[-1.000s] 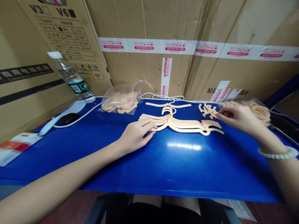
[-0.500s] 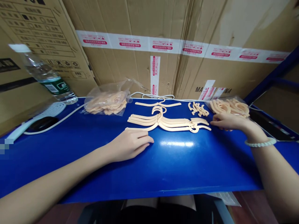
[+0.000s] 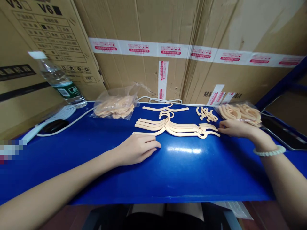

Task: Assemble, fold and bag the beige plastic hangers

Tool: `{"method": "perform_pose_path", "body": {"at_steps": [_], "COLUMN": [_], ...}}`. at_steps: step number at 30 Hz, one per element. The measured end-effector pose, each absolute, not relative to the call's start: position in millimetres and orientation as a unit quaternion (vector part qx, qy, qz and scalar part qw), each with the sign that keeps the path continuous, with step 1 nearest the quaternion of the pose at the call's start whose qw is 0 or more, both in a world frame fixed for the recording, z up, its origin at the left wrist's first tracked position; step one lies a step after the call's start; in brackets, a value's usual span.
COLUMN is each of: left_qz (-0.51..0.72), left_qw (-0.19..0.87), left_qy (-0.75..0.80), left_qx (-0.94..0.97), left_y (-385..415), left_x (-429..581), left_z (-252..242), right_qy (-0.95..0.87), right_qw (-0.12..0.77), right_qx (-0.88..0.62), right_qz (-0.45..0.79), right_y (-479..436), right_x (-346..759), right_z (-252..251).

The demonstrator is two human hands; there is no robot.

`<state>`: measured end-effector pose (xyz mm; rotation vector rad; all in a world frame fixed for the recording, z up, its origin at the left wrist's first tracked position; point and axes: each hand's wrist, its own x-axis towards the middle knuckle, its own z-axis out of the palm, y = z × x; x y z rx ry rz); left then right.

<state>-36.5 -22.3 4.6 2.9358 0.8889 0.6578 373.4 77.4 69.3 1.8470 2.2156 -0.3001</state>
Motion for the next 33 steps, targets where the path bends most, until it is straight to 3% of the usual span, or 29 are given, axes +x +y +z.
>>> {"method": "perform_pose_path", "body": {"at_steps": [33], "left_qz": [0.204], "left_qw": [-0.046], "left_qy": [0.377], "left_qx": [0.902], "left_y": [-19.1], "left_x": [-37.8], "left_z": [6.9], "right_qy": [0.742], "right_qw": [0.122], "right_qx": [0.648], "right_qz": [-0.125], "right_y": [78.1], "right_x": [374.4], "right_z": [68.4]}}
